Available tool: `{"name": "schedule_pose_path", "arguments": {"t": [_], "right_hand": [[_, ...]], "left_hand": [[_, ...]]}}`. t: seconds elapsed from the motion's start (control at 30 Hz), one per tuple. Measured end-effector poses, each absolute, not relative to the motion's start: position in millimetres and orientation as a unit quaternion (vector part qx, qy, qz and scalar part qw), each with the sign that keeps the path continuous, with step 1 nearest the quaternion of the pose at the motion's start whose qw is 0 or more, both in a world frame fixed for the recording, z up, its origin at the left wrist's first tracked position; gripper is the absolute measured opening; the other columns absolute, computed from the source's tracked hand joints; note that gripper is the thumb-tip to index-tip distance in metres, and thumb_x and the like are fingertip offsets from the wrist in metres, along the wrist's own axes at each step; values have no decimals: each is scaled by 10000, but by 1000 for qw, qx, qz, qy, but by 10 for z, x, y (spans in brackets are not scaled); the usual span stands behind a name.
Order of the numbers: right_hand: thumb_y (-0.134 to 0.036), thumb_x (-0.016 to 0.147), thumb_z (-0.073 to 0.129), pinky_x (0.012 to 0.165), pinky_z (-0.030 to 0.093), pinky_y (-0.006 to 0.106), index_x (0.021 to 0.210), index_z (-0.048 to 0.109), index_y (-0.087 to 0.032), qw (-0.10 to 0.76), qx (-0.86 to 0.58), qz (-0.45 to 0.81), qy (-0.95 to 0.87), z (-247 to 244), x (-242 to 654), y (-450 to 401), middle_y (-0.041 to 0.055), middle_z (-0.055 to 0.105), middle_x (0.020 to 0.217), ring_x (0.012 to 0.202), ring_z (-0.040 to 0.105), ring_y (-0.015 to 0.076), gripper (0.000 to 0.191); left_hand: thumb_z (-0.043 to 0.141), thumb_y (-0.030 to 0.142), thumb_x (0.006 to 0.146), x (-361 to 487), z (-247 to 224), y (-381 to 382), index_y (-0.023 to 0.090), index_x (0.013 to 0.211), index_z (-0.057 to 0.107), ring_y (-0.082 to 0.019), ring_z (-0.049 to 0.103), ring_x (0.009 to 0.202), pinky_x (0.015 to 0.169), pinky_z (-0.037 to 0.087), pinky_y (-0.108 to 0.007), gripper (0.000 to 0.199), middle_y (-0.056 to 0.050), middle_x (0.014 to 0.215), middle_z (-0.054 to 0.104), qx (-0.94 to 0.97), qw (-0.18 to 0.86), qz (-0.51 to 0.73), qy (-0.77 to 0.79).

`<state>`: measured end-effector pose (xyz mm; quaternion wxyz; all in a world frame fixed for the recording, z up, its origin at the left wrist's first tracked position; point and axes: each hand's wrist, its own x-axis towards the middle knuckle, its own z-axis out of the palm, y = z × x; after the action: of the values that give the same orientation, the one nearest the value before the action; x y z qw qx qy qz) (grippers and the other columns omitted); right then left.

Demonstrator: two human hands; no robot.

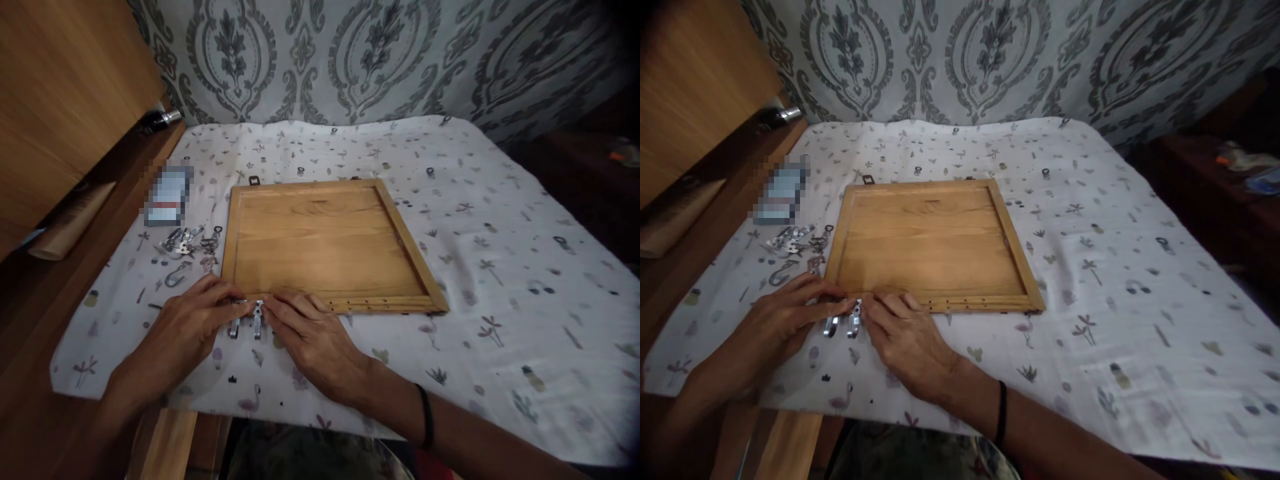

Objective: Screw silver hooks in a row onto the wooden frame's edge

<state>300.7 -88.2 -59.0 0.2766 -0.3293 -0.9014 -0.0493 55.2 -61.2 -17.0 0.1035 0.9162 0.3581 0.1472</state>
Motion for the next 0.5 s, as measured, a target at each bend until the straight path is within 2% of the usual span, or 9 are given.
{"name": "schedule_pose_path", "arguments": {"t": [0.5], "right_hand": [[-131, 1052, 501, 894, 468, 386, 1227, 694, -39, 286, -316, -7, -904, -570, 3048, -878, 152, 741, 1203, 1137, 571, 264, 277]], "left_hand": [[447, -40, 944, 598, -54, -594, 324, 1346, 671, -197, 631, 1034, 702, 558, -266, 586, -31, 1155, 737, 920, 101, 173, 336]]}}
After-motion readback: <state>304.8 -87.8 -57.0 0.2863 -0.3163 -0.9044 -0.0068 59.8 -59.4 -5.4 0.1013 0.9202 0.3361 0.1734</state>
